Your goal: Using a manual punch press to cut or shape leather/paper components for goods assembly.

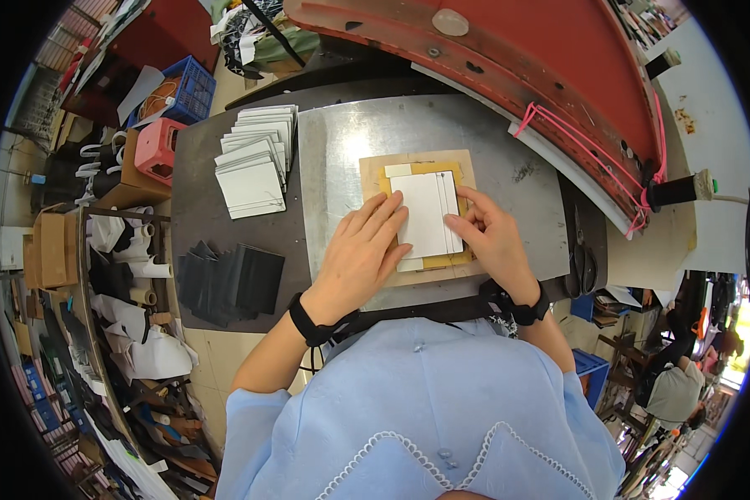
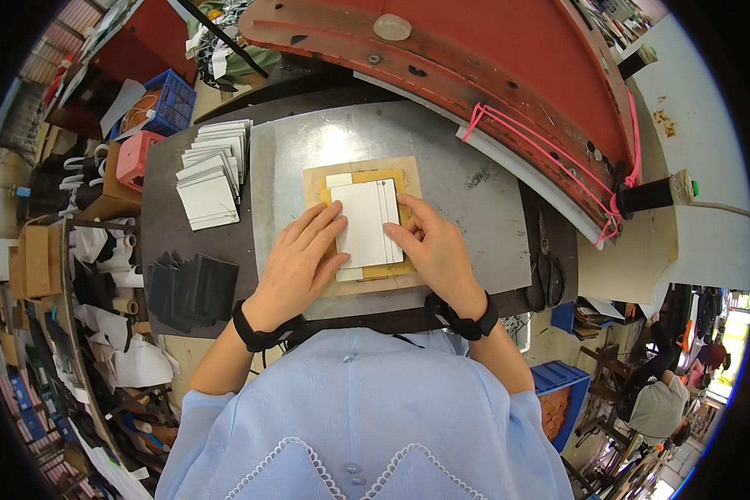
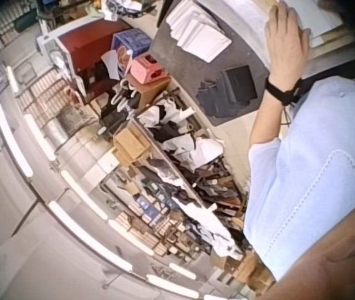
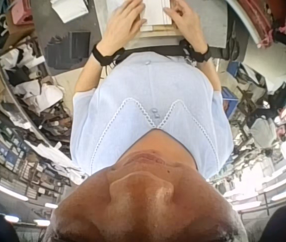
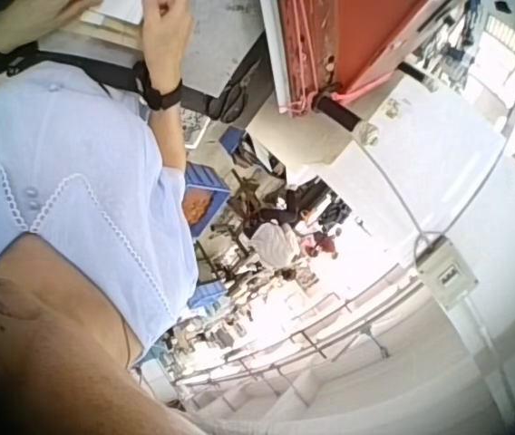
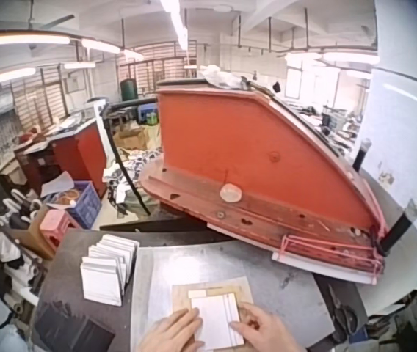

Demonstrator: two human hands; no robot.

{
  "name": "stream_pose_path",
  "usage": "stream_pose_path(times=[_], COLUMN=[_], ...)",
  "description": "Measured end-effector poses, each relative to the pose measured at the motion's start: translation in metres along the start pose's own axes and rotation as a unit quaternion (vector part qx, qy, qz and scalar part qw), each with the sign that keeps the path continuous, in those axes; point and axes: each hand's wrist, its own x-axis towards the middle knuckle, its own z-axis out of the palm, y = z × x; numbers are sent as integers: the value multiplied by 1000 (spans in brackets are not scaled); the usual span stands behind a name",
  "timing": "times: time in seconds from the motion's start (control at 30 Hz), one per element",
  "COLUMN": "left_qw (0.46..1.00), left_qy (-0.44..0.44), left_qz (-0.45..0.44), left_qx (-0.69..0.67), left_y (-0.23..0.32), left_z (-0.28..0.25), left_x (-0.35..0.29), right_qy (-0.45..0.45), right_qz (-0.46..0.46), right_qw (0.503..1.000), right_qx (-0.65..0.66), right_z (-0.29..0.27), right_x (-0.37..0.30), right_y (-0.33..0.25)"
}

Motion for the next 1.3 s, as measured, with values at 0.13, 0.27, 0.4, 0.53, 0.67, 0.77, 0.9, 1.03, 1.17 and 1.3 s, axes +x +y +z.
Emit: stream_pose_path(times=[0.13, 0.27, 0.4, 0.53, 0.67, 0.77, 0.9, 1.03, 1.17, 1.3], left_qw=[1000, 1000, 999, 999, 999, 999, 999, 996, 997, 994], left_qy=[-2, -6, -27, -35, -32, -26, -24, -32, -42, -68], left_qz=[-4, -5, -15, -17, -15, -14, -7, 9, 36, 53], left_qx=[21, 28, 24, 11, 12, 27, 47, 79, 56, 69], left_y=[0, -3, -9, -14, -14, -12, -9, -7, -5, -5], left_z=[-1, -2, -5, -4, -2, -1, -2, -6, -10, -15], left_x=[0, 1, 0, 0, -1, -2, -2, 1, 6, 15], right_qy=[5, 10, 20, 22, 22, 21, 22, 28, 16, 69], right_qz=[-8, -16, -28, -34, -37, -37, -35, -42, -12, -205], right_qw=[1000, 999, 997, 997, 996, 995, 995, 993, 984, 934], right_qx=[-10, -51, -72, -71, -79, -86, -94, -105, -177, -285], right_z=[1, 0, 3, 5, 5, 5, 4, 4, 3, 5], right_x=[0, -2, -1, -3, -3, -4, -3, -3, -5, -3], right_y=[4, -1, 1, 2, 3, -1, -3, -4, -15, -8])
